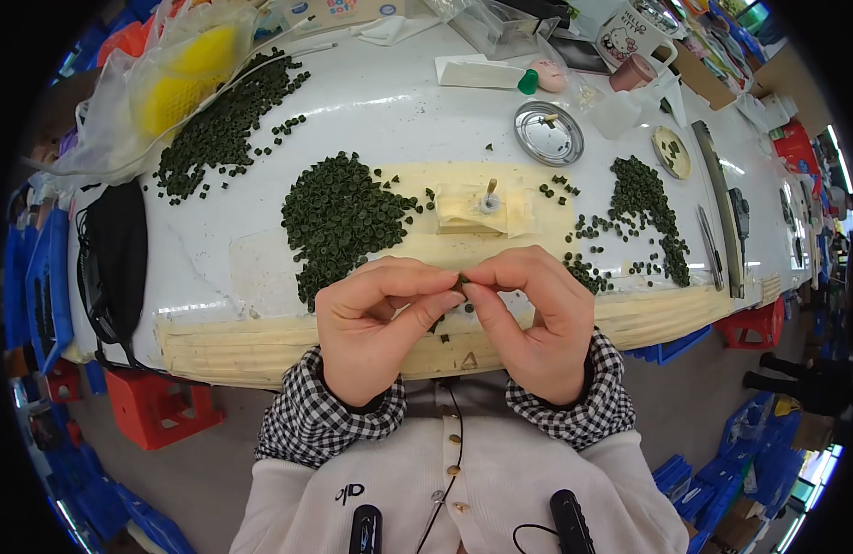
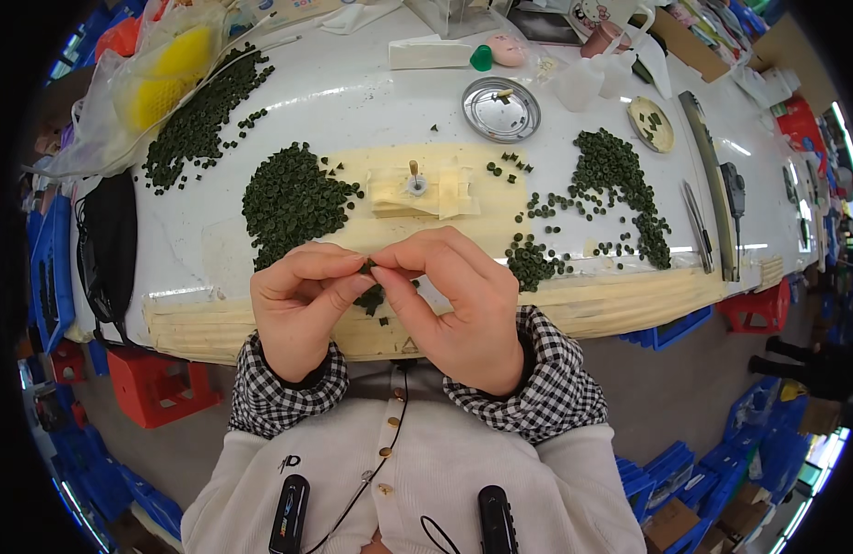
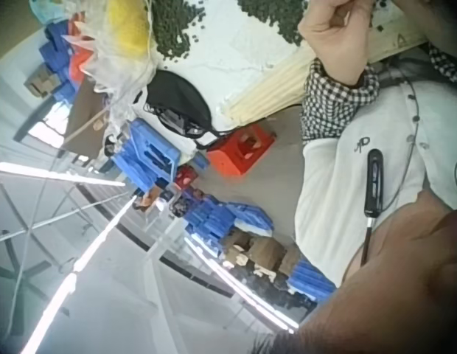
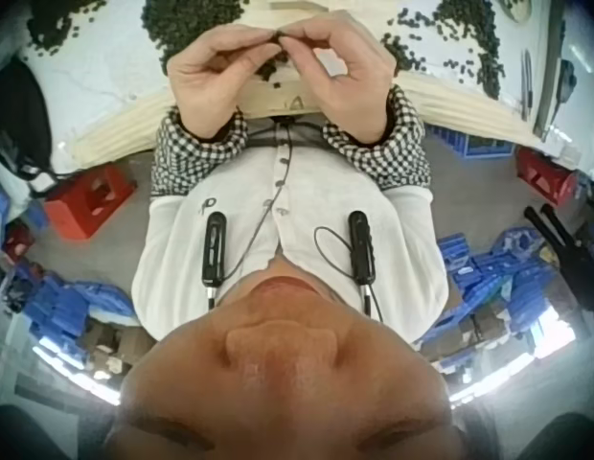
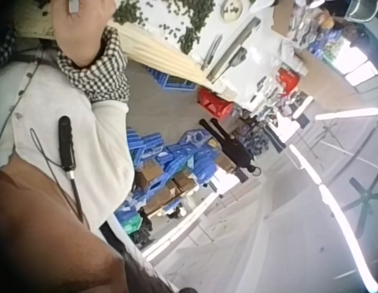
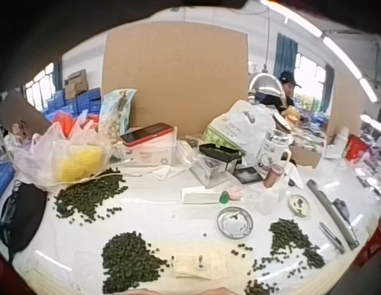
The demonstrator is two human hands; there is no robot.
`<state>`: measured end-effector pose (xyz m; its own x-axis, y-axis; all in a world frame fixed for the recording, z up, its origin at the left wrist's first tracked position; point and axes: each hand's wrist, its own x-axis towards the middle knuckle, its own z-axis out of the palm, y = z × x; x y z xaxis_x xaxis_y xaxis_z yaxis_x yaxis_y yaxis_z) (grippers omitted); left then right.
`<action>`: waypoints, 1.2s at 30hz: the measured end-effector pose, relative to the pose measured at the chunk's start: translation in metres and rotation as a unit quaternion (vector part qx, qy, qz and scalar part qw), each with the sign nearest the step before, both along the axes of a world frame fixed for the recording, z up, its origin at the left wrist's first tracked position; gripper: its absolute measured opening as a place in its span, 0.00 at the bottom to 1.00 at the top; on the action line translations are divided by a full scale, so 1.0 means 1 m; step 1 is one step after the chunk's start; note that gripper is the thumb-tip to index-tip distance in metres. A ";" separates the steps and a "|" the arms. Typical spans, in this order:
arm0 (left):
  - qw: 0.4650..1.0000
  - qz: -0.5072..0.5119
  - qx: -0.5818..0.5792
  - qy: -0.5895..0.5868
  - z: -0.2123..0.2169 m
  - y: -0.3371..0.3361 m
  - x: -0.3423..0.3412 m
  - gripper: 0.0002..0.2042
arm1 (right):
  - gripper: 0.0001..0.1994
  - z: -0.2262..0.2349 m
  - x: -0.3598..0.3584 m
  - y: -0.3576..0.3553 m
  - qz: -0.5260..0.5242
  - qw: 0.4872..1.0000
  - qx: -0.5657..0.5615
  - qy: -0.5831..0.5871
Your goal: Inspecting and sorting small green plastic toy components and black connectors on a factory workbench.
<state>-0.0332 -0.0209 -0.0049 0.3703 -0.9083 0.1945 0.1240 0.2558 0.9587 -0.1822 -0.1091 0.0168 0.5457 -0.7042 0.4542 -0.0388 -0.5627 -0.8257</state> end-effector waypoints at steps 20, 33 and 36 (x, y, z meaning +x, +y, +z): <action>1.000 0.011 0.025 -0.011 0.006 -0.002 -0.001 0.10 | 0.12 -0.001 -0.004 0.002 0.012 0.999 -0.051 0.005; 1.000 0.006 0.004 0.024 0.000 -0.002 0.000 0.10 | 0.15 -0.002 -0.004 0.004 0.027 0.999 -0.030 -0.006; 1.000 0.010 -0.002 0.000 0.000 -0.003 0.000 0.10 | 0.15 -0.004 -0.005 0.004 0.030 0.999 -0.020 -0.006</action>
<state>-0.0327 -0.0235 -0.0044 0.3878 -0.9004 0.1973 0.1195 0.2614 0.9578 -0.1870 -0.1047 0.0127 0.5807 -0.6515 0.4882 0.0045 -0.5971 -0.8021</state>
